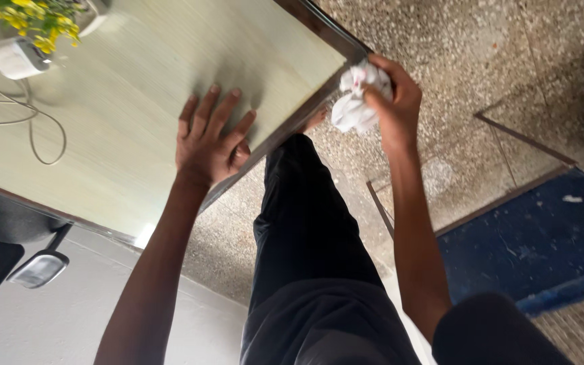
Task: The person cleans a desk by wiping the glass surface and the edges with a cloth, moving a large water bottle and several phone boxes to reach different areas.
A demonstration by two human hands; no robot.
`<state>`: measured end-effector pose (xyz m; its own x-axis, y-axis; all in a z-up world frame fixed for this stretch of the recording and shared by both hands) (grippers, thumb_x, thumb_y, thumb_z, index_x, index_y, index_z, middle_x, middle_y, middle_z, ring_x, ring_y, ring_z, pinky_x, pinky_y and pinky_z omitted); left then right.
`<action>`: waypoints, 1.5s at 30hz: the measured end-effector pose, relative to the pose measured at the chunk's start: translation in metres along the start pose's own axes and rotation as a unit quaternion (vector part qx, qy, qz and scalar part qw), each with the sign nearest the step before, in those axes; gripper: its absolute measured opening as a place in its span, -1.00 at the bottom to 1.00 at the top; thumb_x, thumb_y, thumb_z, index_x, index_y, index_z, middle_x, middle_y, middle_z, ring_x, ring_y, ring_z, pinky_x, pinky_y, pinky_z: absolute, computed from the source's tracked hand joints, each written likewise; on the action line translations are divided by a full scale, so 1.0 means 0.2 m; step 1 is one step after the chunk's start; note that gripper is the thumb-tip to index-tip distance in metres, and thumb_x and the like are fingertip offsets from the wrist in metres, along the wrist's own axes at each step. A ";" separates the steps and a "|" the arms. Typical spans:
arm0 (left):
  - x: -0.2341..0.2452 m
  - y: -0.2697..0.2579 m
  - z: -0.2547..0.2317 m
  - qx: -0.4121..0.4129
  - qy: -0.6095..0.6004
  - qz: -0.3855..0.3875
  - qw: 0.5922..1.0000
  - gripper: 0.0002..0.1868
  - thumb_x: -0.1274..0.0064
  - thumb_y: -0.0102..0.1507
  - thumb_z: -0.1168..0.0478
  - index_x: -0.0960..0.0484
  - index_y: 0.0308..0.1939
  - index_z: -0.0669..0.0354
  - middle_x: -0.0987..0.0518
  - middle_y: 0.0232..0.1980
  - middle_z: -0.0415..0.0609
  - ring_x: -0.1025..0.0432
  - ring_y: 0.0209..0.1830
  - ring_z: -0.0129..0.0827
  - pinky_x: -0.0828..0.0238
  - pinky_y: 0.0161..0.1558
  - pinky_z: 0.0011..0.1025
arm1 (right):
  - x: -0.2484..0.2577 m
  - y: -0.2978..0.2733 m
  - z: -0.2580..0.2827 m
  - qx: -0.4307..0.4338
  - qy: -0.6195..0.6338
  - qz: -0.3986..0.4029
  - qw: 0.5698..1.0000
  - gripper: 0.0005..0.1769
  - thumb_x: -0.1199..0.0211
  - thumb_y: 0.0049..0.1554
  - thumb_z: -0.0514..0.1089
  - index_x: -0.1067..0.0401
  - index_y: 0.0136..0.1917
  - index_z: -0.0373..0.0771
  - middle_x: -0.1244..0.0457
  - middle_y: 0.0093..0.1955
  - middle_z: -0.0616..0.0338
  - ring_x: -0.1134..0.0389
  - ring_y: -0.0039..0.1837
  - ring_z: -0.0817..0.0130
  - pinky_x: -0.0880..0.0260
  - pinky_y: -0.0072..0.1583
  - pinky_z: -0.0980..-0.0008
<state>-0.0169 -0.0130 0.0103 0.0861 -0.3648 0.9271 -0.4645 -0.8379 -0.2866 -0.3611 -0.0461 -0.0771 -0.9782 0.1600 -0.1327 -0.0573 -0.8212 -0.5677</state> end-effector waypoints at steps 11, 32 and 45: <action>-0.04 0.01 0.02 -0.026 0.020 -0.016 0.999 -0.57 0.10 0.43 -0.07 -0.45 0.38 -0.32 -0.26 0.56 -0.03 -0.10 0.58 -0.05 0.15 0.55 0.03 | -0.16 -0.19 -0.06 0.078 0.013 0.024 0.997 -0.65 -0.31 0.15 -0.47 -0.37 0.16 -0.24 -0.34 0.12 0.02 -0.49 0.12 0.24 -0.59 0.09 0.22; -0.04 0.60 -0.37 0.267 -0.096 -0.020 0.959 -0.36 0.14 0.38 0.02 -0.21 0.58 -0.31 0.09 0.70 -0.13 0.26 0.70 0.05 0.59 0.55 0.31 | -0.50 0.26 0.52 0.369 -0.388 0.097 0.839 -0.59 -0.41 0.05 -0.46 -0.48 0.16 -0.25 -0.33 0.19 0.04 -0.36 0.22 0.04 -0.41 0.25 0.17; 0.01 0.59 -0.37 0.299 -0.096 -0.067 0.947 -0.33 0.15 0.41 0.04 -0.21 0.64 -0.13 -0.02 0.72 -0.24 0.10 0.73 -0.13 0.40 0.63 0.17 | -0.32 0.16 0.64 0.339 -0.484 0.269 0.761 -0.50 -0.30 -0.01 -0.47 -0.49 0.22 -0.30 -0.32 0.23 0.05 -0.36 0.25 -0.03 -0.32 0.27 0.02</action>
<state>-0.1371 -0.0831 -0.0038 0.2936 -0.2583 0.9204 0.1396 -0.9409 -0.3086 -0.3252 -0.1519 0.0168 -0.5667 -0.5087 0.6482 0.6348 -0.7711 -0.0502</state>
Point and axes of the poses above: each hand's wrist, its own y-axis towards the middle knuckle, its own x-axis out of the back of the hand, z = x × y, the point moved 1 cm from there along y, towards the middle knuckle
